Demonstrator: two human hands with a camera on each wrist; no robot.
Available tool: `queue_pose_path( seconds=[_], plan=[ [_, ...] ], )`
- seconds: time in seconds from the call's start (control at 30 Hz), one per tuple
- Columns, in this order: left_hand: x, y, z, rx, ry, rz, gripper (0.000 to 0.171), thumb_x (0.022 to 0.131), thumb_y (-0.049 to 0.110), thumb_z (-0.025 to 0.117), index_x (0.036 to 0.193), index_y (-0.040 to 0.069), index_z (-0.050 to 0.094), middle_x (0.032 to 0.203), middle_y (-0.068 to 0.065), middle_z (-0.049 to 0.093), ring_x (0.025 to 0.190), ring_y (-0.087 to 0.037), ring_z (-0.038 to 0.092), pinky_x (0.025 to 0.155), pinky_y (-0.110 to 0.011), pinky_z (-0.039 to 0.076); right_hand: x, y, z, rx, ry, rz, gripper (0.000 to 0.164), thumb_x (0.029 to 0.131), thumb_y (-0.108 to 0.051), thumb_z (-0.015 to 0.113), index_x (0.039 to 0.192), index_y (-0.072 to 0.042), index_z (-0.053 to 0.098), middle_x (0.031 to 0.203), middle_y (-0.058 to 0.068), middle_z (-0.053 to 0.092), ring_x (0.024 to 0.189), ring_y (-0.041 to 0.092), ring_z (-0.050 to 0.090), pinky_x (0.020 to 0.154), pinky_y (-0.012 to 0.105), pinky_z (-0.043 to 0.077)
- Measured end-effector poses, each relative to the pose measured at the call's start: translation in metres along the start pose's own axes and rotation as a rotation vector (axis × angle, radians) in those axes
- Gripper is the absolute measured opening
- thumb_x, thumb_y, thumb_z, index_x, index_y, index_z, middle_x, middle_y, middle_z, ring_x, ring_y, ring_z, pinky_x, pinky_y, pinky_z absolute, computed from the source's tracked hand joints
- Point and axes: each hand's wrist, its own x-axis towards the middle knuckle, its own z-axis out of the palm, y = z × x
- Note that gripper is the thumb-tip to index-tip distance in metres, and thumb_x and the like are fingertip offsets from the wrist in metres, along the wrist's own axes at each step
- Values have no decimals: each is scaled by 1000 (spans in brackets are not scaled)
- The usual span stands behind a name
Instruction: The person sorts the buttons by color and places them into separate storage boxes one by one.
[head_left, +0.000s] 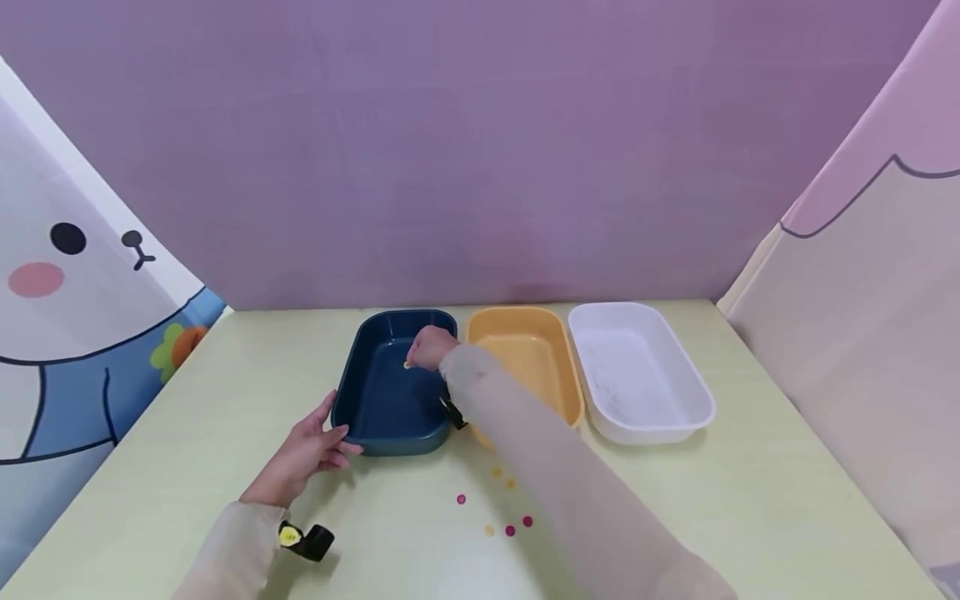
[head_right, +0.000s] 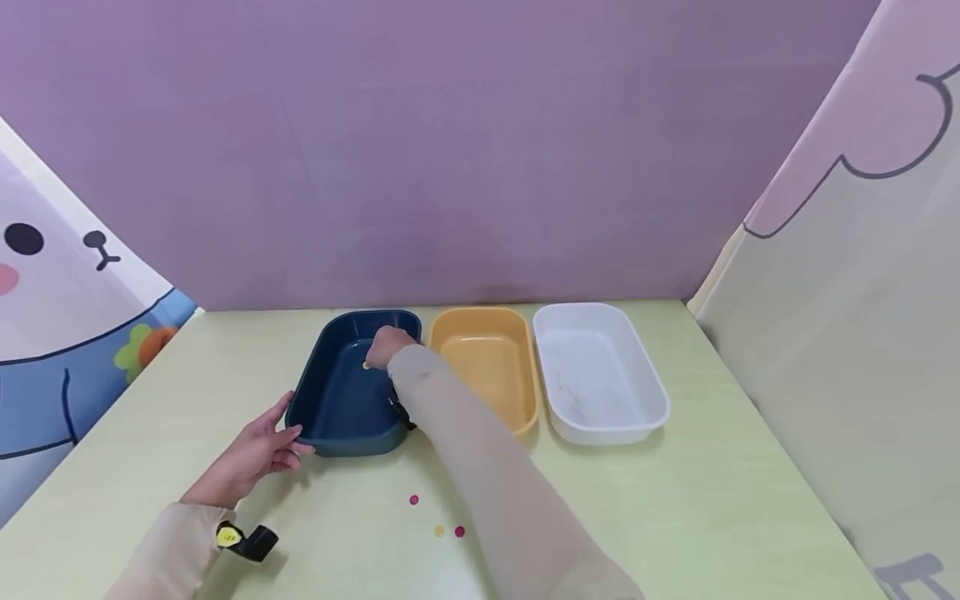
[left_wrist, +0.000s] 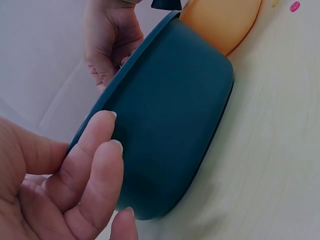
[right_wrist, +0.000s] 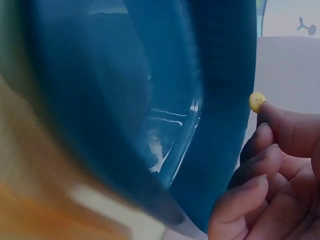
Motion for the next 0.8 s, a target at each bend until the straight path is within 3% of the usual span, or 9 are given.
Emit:
queue_pose_path(
  seconds=[0.17, 0.27, 0.6, 0.8],
  plan=[
    [-1, -5, 1, -5, 14, -20, 68, 103, 6, 38, 153, 11, -7, 73, -3, 70, 54, -10, 60, 60, -26, 48, 3, 1, 4, -44, -22, -13, 32, 90, -11, 64, 59, -4, 59, 52, -2, 40, 49, 12, 38, 53, 22, 37],
    [-1, -8, 2, 0, 22, -27, 67, 103, 7, 39, 153, 11, -6, 73, -3, 70, 53, -11, 60, 60, -27, 48, 3, -2, 4, -62, -45, -23, 44, 91, -11, 62, 51, -11, 45, 50, -2, 36, 46, 13, 36, 51, 23, 36],
    [1, -5, 4, 3, 18, -1, 68, 102, 6, 39, 153, 12, -6, 74, -4, 70, 54, -11, 60, 62, -29, 49, 2, -5, 4, -39, -62, 18, 48, 93, -15, 62, 49, -12, 44, 48, -1, 39, 46, 14, 40, 49, 24, 36],
    [2, -1, 4, 7, 17, 2, 68, 103, 7, 39, 153, 13, -6, 74, -3, 70, 54, -11, 60, 61, -28, 50, 3, -6, 2, 10, -80, 38, 38, 93, -15, 63, 57, -7, 54, 50, 0, 42, 46, 14, 41, 50, 25, 38]
  ],
)
